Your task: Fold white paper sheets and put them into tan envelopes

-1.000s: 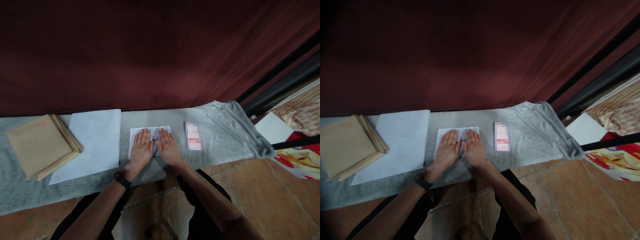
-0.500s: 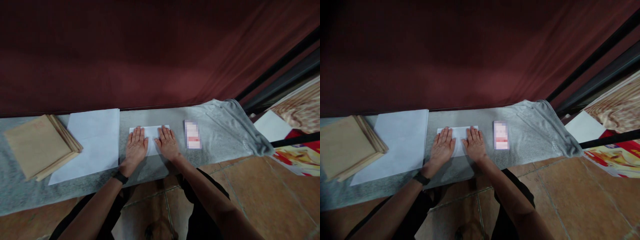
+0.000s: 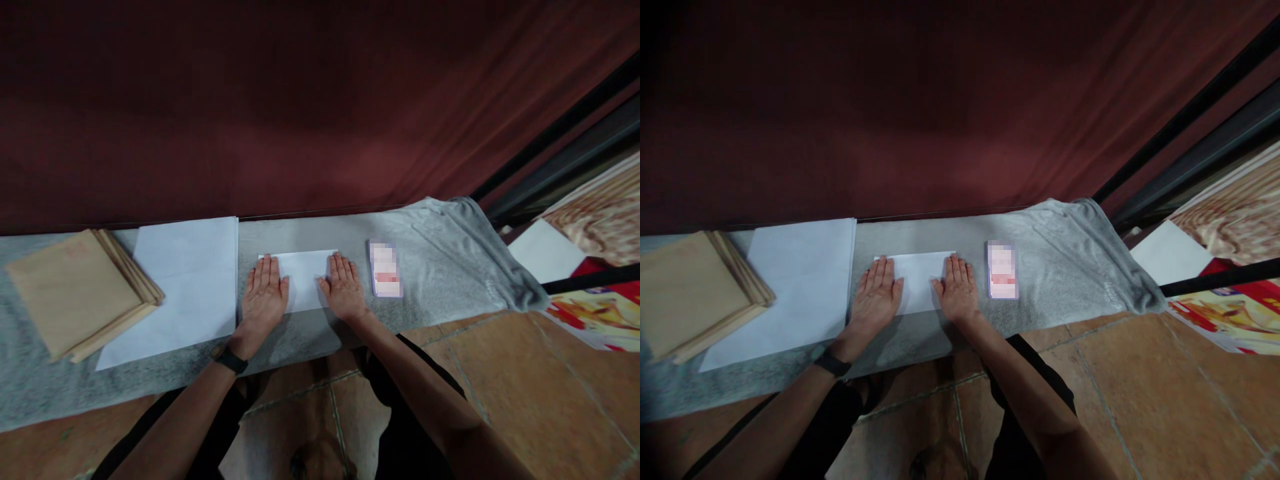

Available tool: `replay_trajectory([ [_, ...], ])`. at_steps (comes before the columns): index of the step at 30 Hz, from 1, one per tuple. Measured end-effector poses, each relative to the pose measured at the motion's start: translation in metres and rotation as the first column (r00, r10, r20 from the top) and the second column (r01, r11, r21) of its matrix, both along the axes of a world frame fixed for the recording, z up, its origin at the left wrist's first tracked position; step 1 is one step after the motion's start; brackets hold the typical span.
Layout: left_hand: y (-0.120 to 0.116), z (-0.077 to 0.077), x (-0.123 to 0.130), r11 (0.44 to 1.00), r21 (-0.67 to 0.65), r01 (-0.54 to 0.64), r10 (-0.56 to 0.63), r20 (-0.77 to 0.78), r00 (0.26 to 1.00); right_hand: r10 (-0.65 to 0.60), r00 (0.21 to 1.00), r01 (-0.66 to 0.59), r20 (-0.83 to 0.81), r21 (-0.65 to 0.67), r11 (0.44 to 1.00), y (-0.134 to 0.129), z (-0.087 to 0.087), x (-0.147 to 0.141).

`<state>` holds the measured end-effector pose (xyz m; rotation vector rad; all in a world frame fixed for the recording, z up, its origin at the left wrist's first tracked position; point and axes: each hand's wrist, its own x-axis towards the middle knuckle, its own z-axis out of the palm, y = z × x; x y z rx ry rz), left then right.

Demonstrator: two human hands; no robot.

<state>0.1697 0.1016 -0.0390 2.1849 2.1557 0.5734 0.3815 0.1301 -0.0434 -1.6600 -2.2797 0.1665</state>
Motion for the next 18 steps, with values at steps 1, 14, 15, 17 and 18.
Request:
replay_trajectory([
  [1, 0.000, 0.000, -0.001, 1.000, 0.005, -0.006, 0.006, 0.004, 1.000, -0.005, 1.000, 0.005, -0.008, 0.003, 1.000, -0.001, 0.000, 0.000],
  [14, -0.028, 0.010, 0.044, 0.974, -0.067, 0.216, -0.221, -0.066, 0.973, 0.157, 0.987, -0.158, -0.020, -0.049, 0.986, -0.019, 0.009, -0.014],
  [15, -0.029, 0.009, 0.044, 0.974, -0.071, 0.215, -0.219, -0.067, 0.973, 0.154, 0.988, -0.155, -0.015, -0.040, 0.987, -0.020, 0.008, -0.013],
  [17, -0.030, 0.009, 0.042, 0.974, -0.075, 0.216, -0.221, -0.073, 0.972, 0.146, 0.989, -0.146, -0.006, -0.018, 0.989, -0.019, 0.006, -0.010],
  [18, -0.030, 0.010, 0.039, 0.974, -0.075, 0.214, -0.219, -0.078, 0.973, 0.142, 0.990, -0.142, -0.002, -0.008, 0.990, -0.019, 0.005, -0.008],
])
